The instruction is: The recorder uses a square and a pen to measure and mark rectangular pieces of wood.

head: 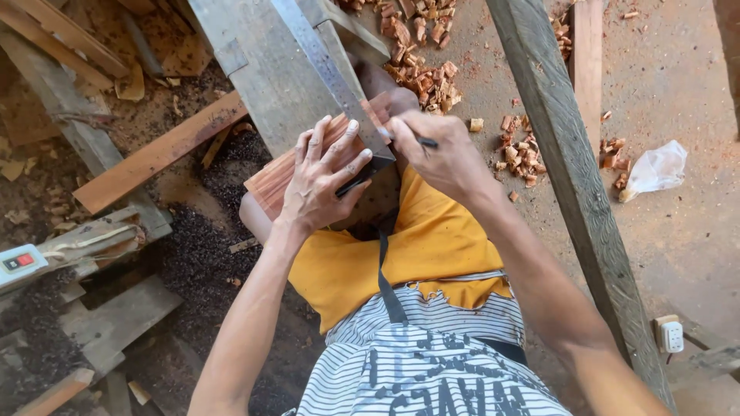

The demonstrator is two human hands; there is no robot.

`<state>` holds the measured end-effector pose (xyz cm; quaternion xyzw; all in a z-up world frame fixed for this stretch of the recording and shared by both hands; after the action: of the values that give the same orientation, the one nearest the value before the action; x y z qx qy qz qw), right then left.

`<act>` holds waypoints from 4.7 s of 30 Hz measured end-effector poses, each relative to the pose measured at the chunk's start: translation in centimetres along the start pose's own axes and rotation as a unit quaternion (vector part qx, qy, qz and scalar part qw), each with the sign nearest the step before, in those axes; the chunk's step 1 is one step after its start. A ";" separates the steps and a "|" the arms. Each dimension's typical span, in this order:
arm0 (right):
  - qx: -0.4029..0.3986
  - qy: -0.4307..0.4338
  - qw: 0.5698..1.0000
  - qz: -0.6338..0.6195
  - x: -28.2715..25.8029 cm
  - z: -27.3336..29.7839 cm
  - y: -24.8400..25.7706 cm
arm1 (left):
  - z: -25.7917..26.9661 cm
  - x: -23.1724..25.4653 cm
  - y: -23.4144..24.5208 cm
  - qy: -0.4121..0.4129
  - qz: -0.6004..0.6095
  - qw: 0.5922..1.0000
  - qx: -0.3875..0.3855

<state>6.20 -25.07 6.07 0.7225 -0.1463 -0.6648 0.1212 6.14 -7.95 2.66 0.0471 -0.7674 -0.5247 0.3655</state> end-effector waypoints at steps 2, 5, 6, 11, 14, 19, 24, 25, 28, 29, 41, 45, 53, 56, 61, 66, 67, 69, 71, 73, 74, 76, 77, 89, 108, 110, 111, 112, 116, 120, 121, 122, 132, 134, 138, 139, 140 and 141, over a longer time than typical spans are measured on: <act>-0.065 -0.081 0.988 0.112 0.8 1.3 0.3 | -0.1 0.1 0.1 -0.003 -0.001 1.000 -0.002; -0.110 -0.228 0.954 0.160 4.1 2.7 0.0 | -0.1 0.2 0.0 -0.006 -0.007 1.000 -0.001; -0.109 -0.222 0.955 0.161 4.5 2.5 -0.8 | -0.3 0.2 0.1 -0.007 -0.011 1.000 0.004; -0.104 -0.409 0.905 -0.042 10.3 5.6 -5.8 | -0.2 -0.1 -0.2 -0.002 -0.021 1.000 -0.007; -0.067 -0.298 0.934 -0.184 11.0 4.9 -6.3 | 0.0 -0.7 0.8 0.012 -0.012 1.000 0.004; 0.078 -0.305 0.939 -0.141 8.5 6.8 3.2 | 1.8 -2.8 2.6 0.100 -0.043 0.994 -0.022; 0.138 -0.225 0.960 -0.091 7.3 8.5 8.9 | 2.6 -4.5 3.0 0.191 -0.047 0.976 -0.087; 0.144 -0.239 0.956 -0.084 7.5 9.1 9.3 | 2.5 -4.4 3.2 0.197 -0.032 0.976 -0.086; 0.163 -0.249 0.951 -0.078 7.5 10.2 9.3 | 1.8 -3.4 4.7 0.216 -0.007 0.973 -0.079; 0.173 -0.253 0.949 -0.078 7.4 10.8 9.2 | 1.8 -3.1 5.1 0.232 0.006 0.969 -0.080; 0.089 -0.114 0.987 0.077 -3.0 9.6 9.1 | 4.7 -5.8 2.9 0.347 0.247 0.898 -0.113; 0.019 -0.134 0.986 0.096 -4.5 8.2 6.7 | 4.0 -5.7 3.5 0.298 0.189 0.933 -0.074; -0.083 -0.194 0.975 0.073 -2.4 4.4 -1.1 | 3.5 3.4 3.6 0.177 0.241 0.946 0.124; -0.115 -0.123 0.968 0.187 -4.9 0.8 -2.0 | 4.2 1.4 2.9 0.278 0.295 0.903 0.141; -0.228 -0.368 0.885 0.170 4.2 0.9 -2.3 | 3.1 -4.7 5.6 0.352 0.186 0.890 0.222; -0.275 -0.406 0.834 0.253 7.9 3.3 -0.8 | 3.0 -8.0 4.4 0.380 0.104 0.895 0.208; -0.186 -0.347 0.910 0.134 7.1 2.4 0.1 | 2.9 -8.1 4.1 0.378 0.110 0.897 0.201; -0.098 -0.292 0.951 0.013 5.4 0.7 1.7 | 3.1 -8.1 3.7 0.387 0.124 0.894 0.187; -0.072 -0.234 0.969 -0.031 2.5 -2.8 2.2 | 2.6 -7.9 3.9 0.381 0.122 0.901 0.169; -0.043 -0.257 0.961 -0.094 3.8 -1.2 3.6 | 2.4 -8.0 3.6 0.383 0.123 0.902 0.158; -0.009 -0.271 0.949 -0.160 4.6 -0.4 4.5 | 2.2 -8.1 3.5 0.380 0.118 0.905 0.149; -0.027 -0.249 0.964 -0.087 3.8 -1.0 2.9 | 2.4 -8.3 3.4 0.387 0.121 0.903 0.140; -0.042 -0.219 0.975 -0.012 3.0 -1.3 2.3 | 2.4 -8.3 3.3 0.389 0.124 0.903 0.135; -0.126 -0.172 0.977 0.013 2.6 -3.4 -3.8 | 2.9 -8.8 3.3 0.399 0.171 0.891 0.136; -0.148 -0.124 0.976 0.100 2.1 -4.4 -4.2 | 2.8 -9.0 3.2 0.395 0.186 0.890 0.132; -0.148 -0.117 0.976 0.109 1.9 -4.6 -4.3 | 2.8 -8.9 3.1 0.395 0.188 0.890 0.128; -0.148 -0.116 0.976 0.109 1.9 -4.6 -4.3 | 2.7 -8.9 3.1 0.395 0.187 0.890 0.128; -0.148 -0.115 0.975 0.117 1.9 -4.7 -4.3 | 2.7 -9.0 3.1 0.393 0.186 0.891 0.128; -0.159 -0.114 0.971 0.138 1.6 -5.0 -4.6 | 2.7 -8.9 3.1 0.389 0.182 0.894 0.128; -0.166 -0.109 0.969 0.149 1.2 -5.4 -4.8 | 2.7 -8.8 3.1 0.384 0.176 0.897 0.132; -0.167 -0.112 0.968 0.152 1.1 -5.5 -4.9 | 2.7 -8.7 3.2 0.382 0.174 0.898 0.135; -0.167 -0.115 0.967 0.154 1.0 -5.6 -4.9 | 2.7 -8.7 3.2 0.380 0.172 0.899 0.137; -0.221 -0.143 0.944 0.197 -0.3 -6.2 -4.4 | 2.5 -8.4 3.3 0.369 0.160 0.905 0.140; -0.250 -0.188 0.926 0.213 0.2 -4.7 -3.2 | 2.6 -8.4 3.2 0.375 0.159 0.903 0.137; -0.305 -0.234 0.901 0.203 2.3 0.1 -2.0 | 2.6 -8.3 3.1 0.368 0.151 0.906 0.141; -0.248 -0.277 0.911 0.177 3.3 1.0 -1.0 | 2.6 -8.3 3.2 0.364 0.144 0.909 0.145; -0.190 -0.319 0.917 0.149 4.1 2.1 0.1 | 2.5 -8.1 3.3 0.360 0.137 0.911 0.148; -0.184 -0.311 0.921 0.146 4.5 2.7 -0.4 | 2.8 -7.9 3.1 0.353 0.129 0.914 0.152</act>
<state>3.84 -26.34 1.57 0.4154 -0.1558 -0.8460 0.2958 11.12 -0.82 0.71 0.1844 -0.6585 -0.2993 0.6654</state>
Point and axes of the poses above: each hand's wrist, its own z-axis away from the middle knuckle, its own y-axis out of the back of the hand, x = y × z, the point moved 10 cm from there along -z, towards the middle knuckle, and after that the axes turned 1 degree about -x, right-handed, at the moved point
